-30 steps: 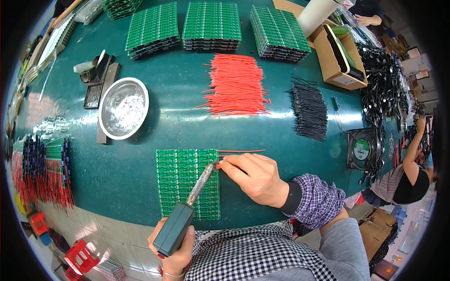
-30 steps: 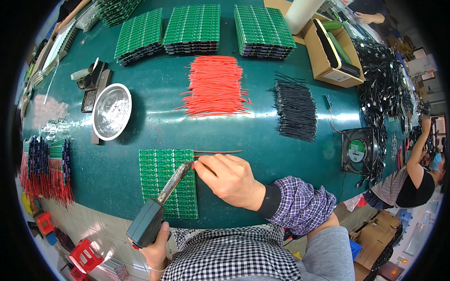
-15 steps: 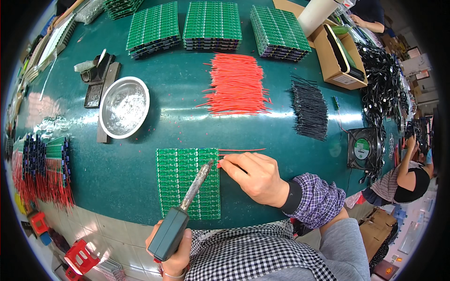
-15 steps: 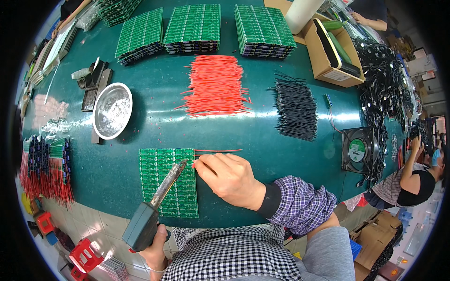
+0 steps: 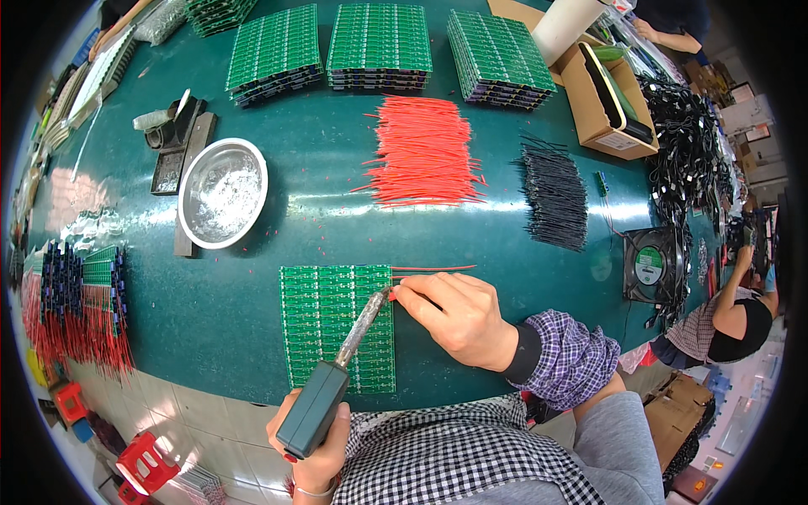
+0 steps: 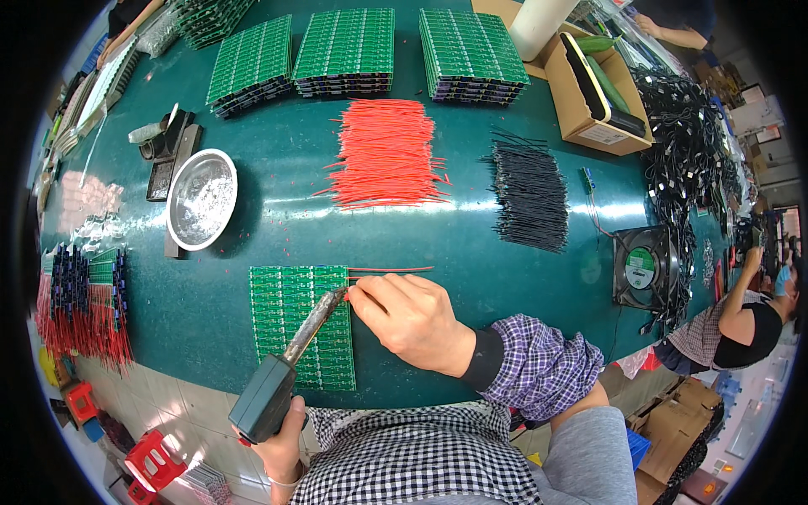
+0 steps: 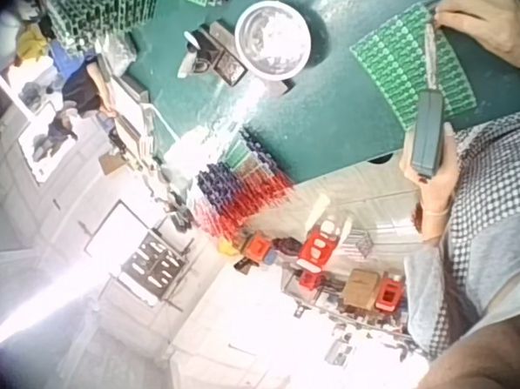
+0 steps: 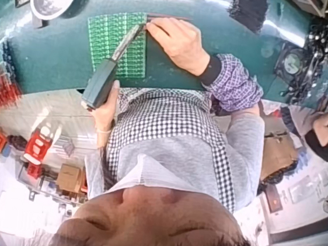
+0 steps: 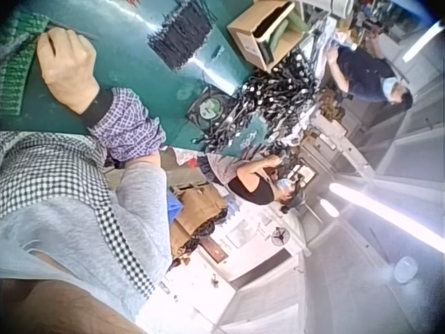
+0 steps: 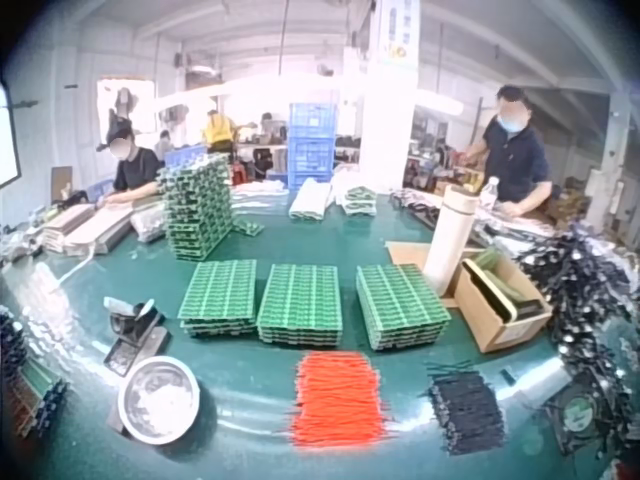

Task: The person solders wires onto a circuit board using a soldering tool, stacks the completed board with others, and positions a new circuit board before soldering wires onto it.

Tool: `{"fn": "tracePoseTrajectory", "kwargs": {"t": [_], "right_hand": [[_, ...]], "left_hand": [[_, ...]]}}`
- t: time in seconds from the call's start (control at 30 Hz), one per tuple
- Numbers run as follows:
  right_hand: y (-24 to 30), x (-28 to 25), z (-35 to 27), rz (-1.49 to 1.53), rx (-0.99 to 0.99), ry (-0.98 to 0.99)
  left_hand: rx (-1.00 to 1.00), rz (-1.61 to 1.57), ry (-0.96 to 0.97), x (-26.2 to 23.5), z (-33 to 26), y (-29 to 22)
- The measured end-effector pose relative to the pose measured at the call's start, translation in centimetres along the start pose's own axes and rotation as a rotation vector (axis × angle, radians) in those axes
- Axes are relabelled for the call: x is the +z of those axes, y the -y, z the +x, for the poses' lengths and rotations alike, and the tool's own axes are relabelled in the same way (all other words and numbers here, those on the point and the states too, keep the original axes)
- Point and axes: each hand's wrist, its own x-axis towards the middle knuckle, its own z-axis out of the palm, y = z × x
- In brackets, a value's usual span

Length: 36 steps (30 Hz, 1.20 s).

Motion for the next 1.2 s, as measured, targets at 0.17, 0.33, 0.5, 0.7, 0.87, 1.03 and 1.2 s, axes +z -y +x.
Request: {"fn": "tracePoseTrajectory", "kwargs": {"t": [0.17,0.33,0.5,0.7,0.87,1.03,1.2], "right_hand": [[-0.1,0.0,-0.1,-0.009,-0.005,0.000],[0.0,-0.1,0.0,-0.010,0.002,0.009],[-0.2,0.3,0.0,0.002,-0.030,-0.033],[-0.1,0.3,-0.1,0.002,-0.027,-0.053],[-0.4,0.6,-0.4,-0.008,-0.018,-0.054],[0.0,0.4,-0.1,0.012,0.007,-0.035],[-0.2,0.4,0.0,0.008,-0.031,-0.069]], "left_hand": [[0.004,-0.004,0.001,-0.1,-0.2,0.3],[-0.234,-0.094,-0.024,-1.0,-1.4,0.4],[-0.257,-0.114,-0.078,-0.9,-1.2,0.5],[0.360,-0.221,-0.632,-2.9,3.1,-0.9],[-0.049,-0.301,-0.574,-4.0,8.3,-0.3],[0.049,-0.314,-0.358,-2.0,2.6,0.3],[-0.002,-0.228,-0.155,-1.9,-1.8,1.9]]}}
